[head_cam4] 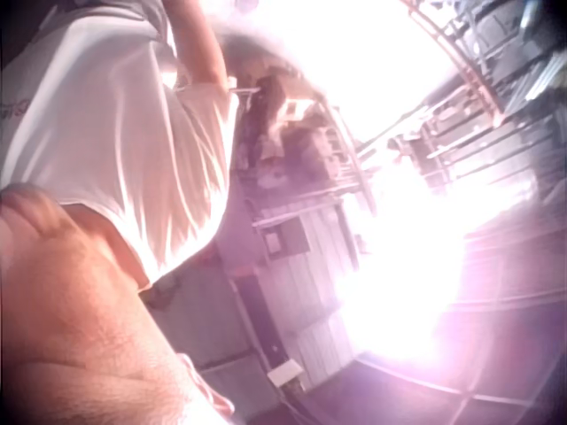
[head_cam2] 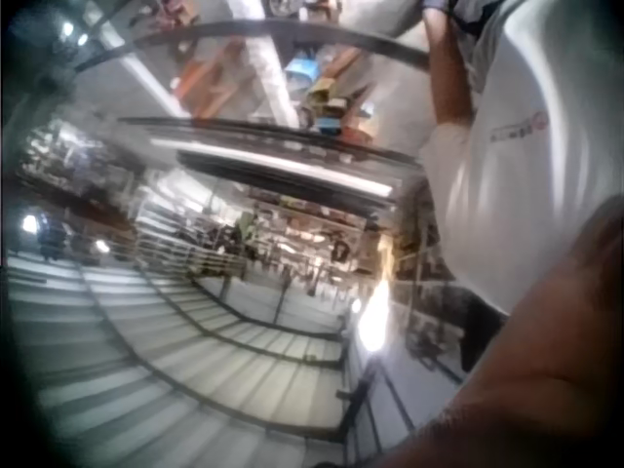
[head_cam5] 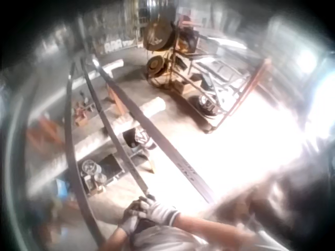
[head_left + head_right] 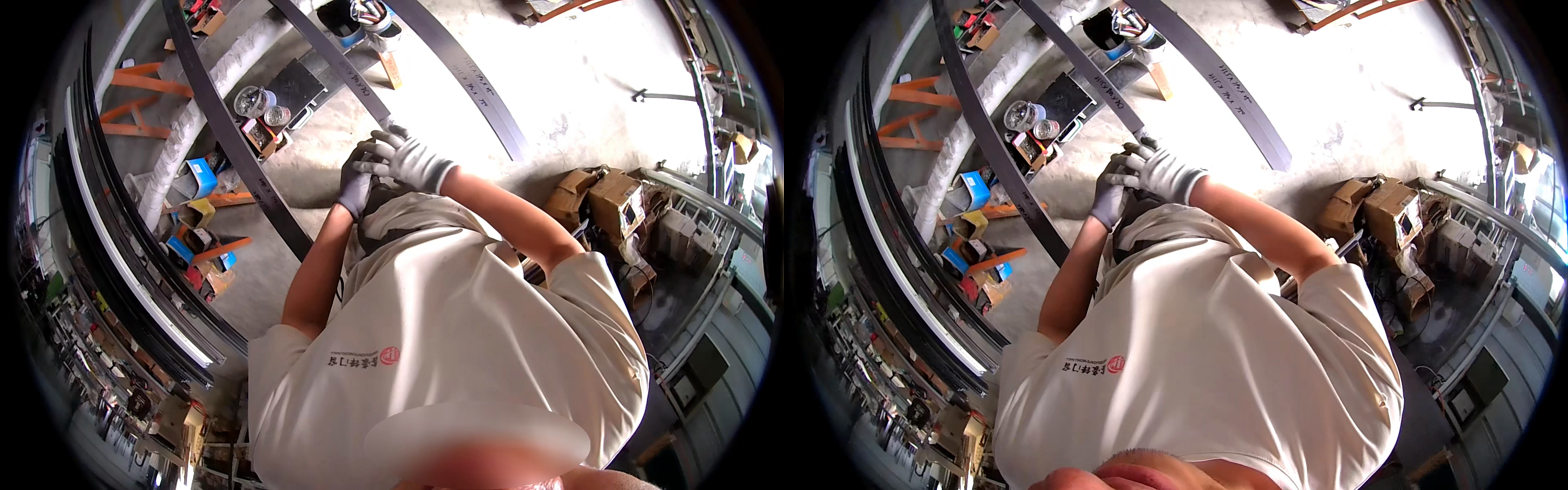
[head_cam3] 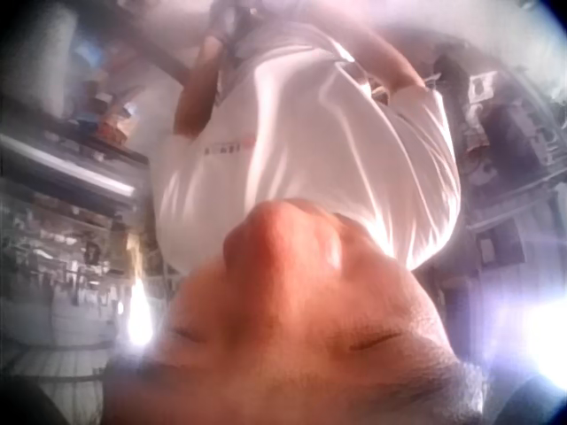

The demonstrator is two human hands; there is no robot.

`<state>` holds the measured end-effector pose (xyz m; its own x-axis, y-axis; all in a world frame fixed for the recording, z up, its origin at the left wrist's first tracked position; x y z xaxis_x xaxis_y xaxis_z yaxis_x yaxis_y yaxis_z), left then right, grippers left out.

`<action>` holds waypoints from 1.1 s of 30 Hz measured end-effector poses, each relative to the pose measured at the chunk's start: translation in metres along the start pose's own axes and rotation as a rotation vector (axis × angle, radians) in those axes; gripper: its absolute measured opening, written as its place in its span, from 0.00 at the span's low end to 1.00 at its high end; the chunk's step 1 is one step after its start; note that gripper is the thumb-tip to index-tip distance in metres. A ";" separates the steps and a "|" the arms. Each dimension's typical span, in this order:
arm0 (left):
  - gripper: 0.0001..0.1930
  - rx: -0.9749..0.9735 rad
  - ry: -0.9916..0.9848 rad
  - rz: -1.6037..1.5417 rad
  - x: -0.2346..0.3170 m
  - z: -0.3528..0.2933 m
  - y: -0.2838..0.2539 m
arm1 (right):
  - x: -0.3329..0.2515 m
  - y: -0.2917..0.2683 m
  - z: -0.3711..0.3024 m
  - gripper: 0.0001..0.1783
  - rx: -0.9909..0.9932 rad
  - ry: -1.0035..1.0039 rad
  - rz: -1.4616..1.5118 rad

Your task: The person handles long metal bars and small plastic components in a workshop. They pick up the bars from a rack, place them on a workbench, and attach plastic pieces to the ends of the bars.

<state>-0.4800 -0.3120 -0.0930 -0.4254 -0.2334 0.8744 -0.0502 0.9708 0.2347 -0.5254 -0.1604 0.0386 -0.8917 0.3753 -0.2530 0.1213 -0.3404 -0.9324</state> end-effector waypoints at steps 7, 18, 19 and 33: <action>0.18 -0.038 -0.295 -0.568 0.061 -0.017 0.005 | 0.006 0.008 0.007 0.21 -0.051 0.133 -0.008; 0.13 -0.120 -0.536 -0.317 0.021 0.090 0.062 | 0.053 -0.045 -0.034 0.21 0.024 0.234 -0.111; 0.09 -0.659 -0.394 -0.554 -0.030 0.113 0.016 | 0.060 -0.048 -0.024 0.22 0.024 0.175 -0.092; 0.25 0.091 -0.333 -0.289 -0.008 0.080 0.032 | 0.088 0.138 -0.075 0.24 0.017 1.063 0.778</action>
<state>-0.5507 -0.2746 -0.1267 -0.6490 -0.4793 0.5908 -0.2828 0.8729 0.3975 -0.5540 -0.1098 -0.1315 0.1849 0.5658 -0.8035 0.4312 -0.7814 -0.4511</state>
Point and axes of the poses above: each hand's wrist, its own z-axis towards the middle knuckle, its own y-axis out of the palm, x = y × z, the point moved 4 cm from there along z, towards the middle knuckle, and after that the axes turned 6 degrees about x, right-handed, at the moved point
